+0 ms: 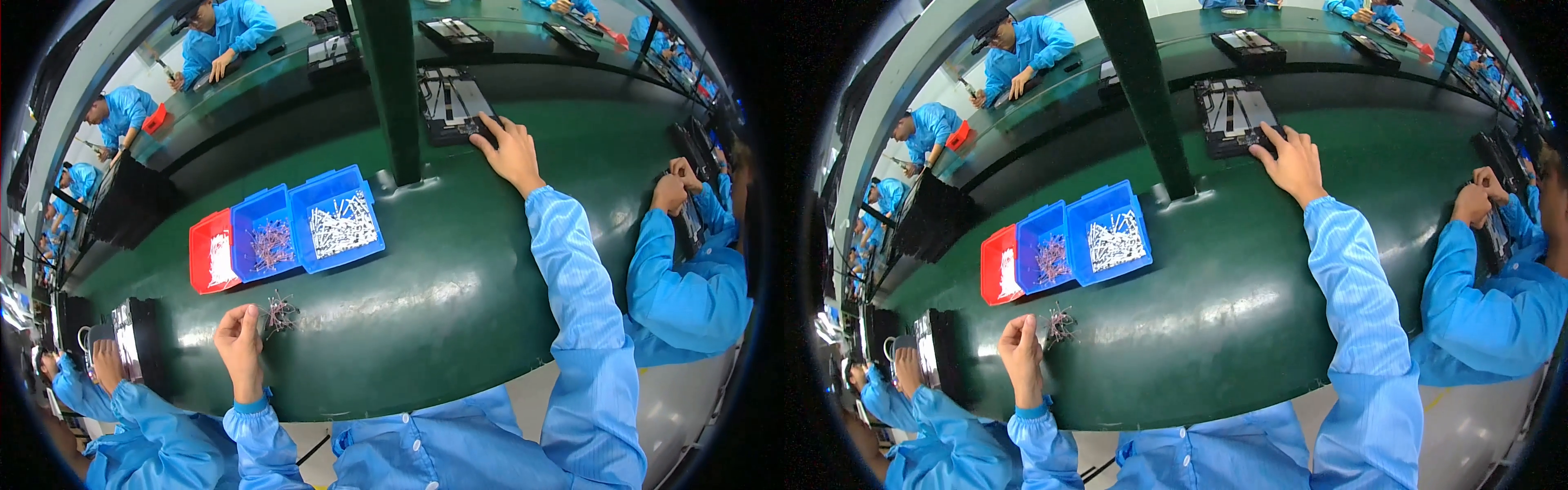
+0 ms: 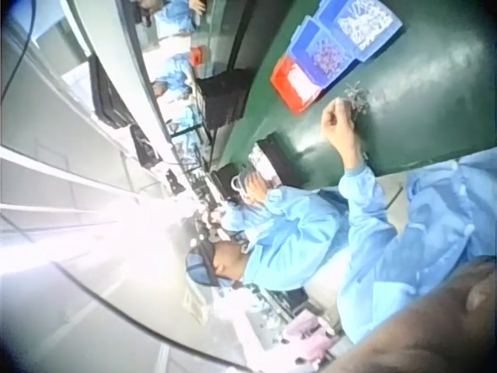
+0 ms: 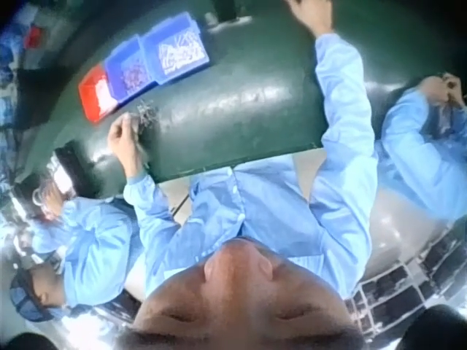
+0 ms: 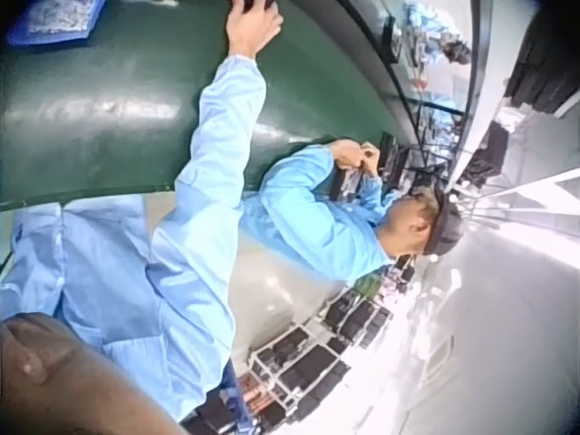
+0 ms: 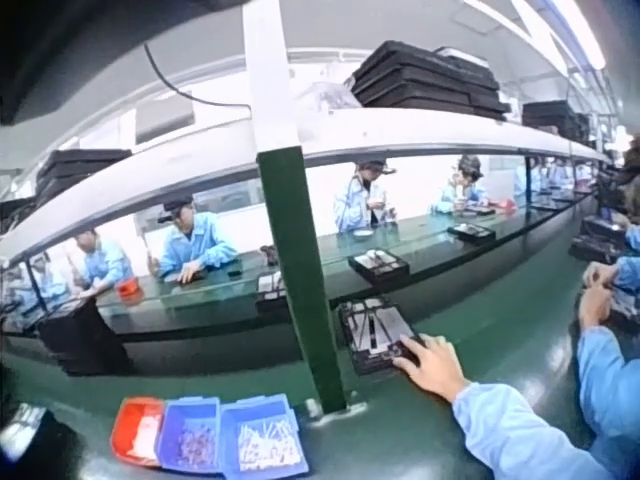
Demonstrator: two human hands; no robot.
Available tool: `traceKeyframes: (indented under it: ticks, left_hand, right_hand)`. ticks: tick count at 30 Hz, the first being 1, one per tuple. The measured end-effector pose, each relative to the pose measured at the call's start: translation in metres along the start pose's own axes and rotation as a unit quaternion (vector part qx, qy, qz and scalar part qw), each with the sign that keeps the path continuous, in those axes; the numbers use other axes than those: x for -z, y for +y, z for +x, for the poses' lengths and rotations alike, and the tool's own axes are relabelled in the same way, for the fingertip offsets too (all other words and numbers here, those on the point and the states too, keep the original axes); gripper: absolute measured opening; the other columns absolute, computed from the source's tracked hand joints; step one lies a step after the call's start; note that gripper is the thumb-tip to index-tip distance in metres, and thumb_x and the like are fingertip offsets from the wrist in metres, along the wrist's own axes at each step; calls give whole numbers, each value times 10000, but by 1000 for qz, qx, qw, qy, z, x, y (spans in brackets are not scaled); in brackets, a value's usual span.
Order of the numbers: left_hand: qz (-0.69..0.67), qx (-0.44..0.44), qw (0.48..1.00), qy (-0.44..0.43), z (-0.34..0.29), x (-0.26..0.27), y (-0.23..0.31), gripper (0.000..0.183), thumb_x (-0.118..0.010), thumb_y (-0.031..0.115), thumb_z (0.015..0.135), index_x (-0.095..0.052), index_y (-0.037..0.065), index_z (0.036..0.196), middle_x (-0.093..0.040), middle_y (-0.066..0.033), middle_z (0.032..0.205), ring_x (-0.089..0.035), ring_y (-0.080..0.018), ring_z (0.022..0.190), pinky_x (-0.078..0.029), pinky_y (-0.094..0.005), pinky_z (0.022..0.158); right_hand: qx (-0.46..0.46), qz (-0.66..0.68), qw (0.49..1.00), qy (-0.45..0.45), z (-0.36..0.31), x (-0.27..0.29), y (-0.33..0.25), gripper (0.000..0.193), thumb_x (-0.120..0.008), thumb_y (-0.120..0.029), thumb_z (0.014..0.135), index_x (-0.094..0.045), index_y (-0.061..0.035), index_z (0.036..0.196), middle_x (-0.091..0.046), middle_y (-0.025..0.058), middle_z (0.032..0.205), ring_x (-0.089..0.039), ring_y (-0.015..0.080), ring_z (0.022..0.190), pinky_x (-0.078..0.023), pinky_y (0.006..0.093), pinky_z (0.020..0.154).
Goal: The person assembles a tablet by hand, inserting internal components, pins, and small connectors into a tablet chassis, taking the components from bins.
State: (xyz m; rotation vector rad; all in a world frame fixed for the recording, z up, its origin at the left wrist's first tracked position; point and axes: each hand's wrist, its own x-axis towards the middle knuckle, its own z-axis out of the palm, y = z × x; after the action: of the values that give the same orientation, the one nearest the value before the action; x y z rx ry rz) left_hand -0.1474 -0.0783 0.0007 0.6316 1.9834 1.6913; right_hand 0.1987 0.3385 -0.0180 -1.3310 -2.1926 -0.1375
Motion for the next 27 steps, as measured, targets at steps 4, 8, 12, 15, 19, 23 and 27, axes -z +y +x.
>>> traceKeyframes:
  ticks: [4,8,12,15,19,23,27]
  left_hand:
    - [-14,8,999,-30,-4,-4,14,167,-709,152,919,-690,5,997,-548,62,674,-366,2,463,-225,-190,406]
    - [-74,30,993,-82,-15,-21,28,115,-706,113,913,-698,17,976,-565,57,704,-367,9,487,-235,-185,414]
    - [-84,-20,972,-217,-38,-64,56,98,-735,18,858,-720,-8,952,-532,15,794,-479,-39,679,-368,-178,582]
    - [-65,-53,953,-291,-41,-100,69,120,-736,3,853,-727,-8,973,-538,3,833,-491,-55,746,-398,-199,654]
    - [-112,-74,937,-322,-34,-138,51,113,-717,5,872,-721,-7,985,-551,-4,864,-482,-53,710,-386,-202,606]
    - [-171,-70,930,-318,-40,-146,34,88,-707,12,886,-715,-11,970,-568,-26,917,-511,-55,715,-398,-200,575]
    - [-171,-106,929,-310,-37,-147,28,88,-703,1,884,-712,-18,970,-568,-49,954,-524,-53,641,-404,-182,499]
  right_hand:
    - [18,13,993,113,-7,5,-5,472,-686,-343,877,-621,-126,1291,-574,257,1249,-549,423,1125,-448,486,966]
    - [0,141,973,180,-31,22,-32,328,-688,-237,891,-656,-82,1178,-623,159,1140,-580,312,1007,-475,402,866]
    - [-26,373,914,157,-65,46,-92,52,-647,-88,917,-667,-42,932,-658,48,965,-598,140,842,-443,253,635]
    - [-23,489,869,73,-98,65,-139,51,-642,-58,914,-665,-17,892,-663,57,869,-597,127,736,-450,243,621]
    - [125,511,845,-95,-126,95,-169,284,-718,-100,854,-666,-21,1122,-674,131,1060,-628,234,864,-507,308,679]
    - [114,555,800,-199,-146,96,-178,405,-748,-61,856,-629,-9,1240,-698,99,1003,-651,165,841,-502,277,683]
    - [53,575,795,-185,-147,93,-175,218,-729,-37,865,-709,-13,1080,-701,70,843,-618,123,681,-472,254,577]
